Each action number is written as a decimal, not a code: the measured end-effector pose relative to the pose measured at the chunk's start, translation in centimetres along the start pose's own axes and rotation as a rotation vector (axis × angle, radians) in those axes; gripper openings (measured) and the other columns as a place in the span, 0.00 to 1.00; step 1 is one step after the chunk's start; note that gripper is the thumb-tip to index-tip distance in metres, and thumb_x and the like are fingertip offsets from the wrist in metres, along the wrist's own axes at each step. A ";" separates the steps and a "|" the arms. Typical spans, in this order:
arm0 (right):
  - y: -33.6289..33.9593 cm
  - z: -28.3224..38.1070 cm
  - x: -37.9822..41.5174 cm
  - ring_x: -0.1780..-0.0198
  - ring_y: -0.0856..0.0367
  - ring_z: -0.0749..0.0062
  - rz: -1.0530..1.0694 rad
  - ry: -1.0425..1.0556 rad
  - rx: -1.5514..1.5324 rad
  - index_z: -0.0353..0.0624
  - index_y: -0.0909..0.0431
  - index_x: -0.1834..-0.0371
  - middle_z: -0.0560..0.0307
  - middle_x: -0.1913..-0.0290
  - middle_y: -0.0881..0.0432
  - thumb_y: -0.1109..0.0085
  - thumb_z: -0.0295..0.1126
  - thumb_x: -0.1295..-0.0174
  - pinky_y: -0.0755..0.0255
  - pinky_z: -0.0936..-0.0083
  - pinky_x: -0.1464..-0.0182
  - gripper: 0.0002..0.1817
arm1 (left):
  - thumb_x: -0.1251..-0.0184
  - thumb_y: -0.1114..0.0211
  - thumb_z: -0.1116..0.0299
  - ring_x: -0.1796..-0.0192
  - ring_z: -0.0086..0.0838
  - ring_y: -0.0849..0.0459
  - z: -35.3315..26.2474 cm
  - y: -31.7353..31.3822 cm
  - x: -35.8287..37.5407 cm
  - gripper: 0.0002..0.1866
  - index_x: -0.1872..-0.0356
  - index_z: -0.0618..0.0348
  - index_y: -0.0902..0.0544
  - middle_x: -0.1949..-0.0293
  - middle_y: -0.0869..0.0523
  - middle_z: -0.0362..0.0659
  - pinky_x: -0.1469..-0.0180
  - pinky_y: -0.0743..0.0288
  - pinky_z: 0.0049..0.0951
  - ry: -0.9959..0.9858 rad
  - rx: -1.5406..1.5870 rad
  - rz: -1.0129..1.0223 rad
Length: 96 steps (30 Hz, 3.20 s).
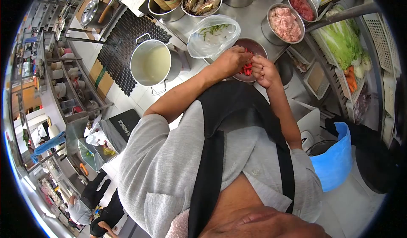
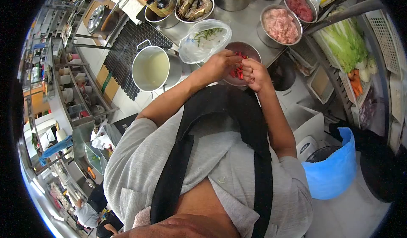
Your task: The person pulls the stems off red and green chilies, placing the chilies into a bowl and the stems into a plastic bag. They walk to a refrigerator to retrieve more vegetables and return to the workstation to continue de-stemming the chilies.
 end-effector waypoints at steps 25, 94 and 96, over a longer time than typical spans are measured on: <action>-6.0 5.1 -10.1 0.59 0.21 0.44 -0.355 0.744 1.618 0.43 0.21 0.59 0.39 0.65 0.19 0.46 0.38 0.45 0.28 0.58 0.55 0.14 | 0.51 0.46 0.78 0.55 0.46 0.18 15.0 3.0 -1.4 0.18 0.58 0.56 0.17 0.60 0.16 0.52 0.51 0.25 0.40 0.480 -0.232 0.217; -12.3 4.4 -14.1 0.43 0.26 0.52 0.402 0.740 1.550 0.39 0.24 0.46 0.45 0.45 0.23 0.52 0.41 0.36 0.35 0.67 0.41 0.21 | 0.48 0.34 0.62 0.57 0.41 0.18 8.2 3.9 9.5 0.28 0.48 0.70 0.26 0.56 0.18 0.57 0.52 0.24 0.37 0.881 -0.186 -0.998; -12.8 5.1 -13.5 0.43 0.26 0.71 0.388 0.773 1.627 0.38 0.32 0.38 0.51 0.43 0.23 0.48 0.35 0.36 0.33 0.79 0.46 0.24 | 0.46 0.35 0.63 0.70 0.32 0.16 8.8 3.7 8.9 0.23 0.52 0.69 0.22 0.66 0.16 0.52 0.67 0.22 0.33 1.113 0.436 -0.830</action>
Point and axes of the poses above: each hand's wrist, its own x-axis away from the middle knuckle, its own y-axis out of the back of the hand, z = x × y, the point moved 2 cm from there along -x, towards the middle knuckle
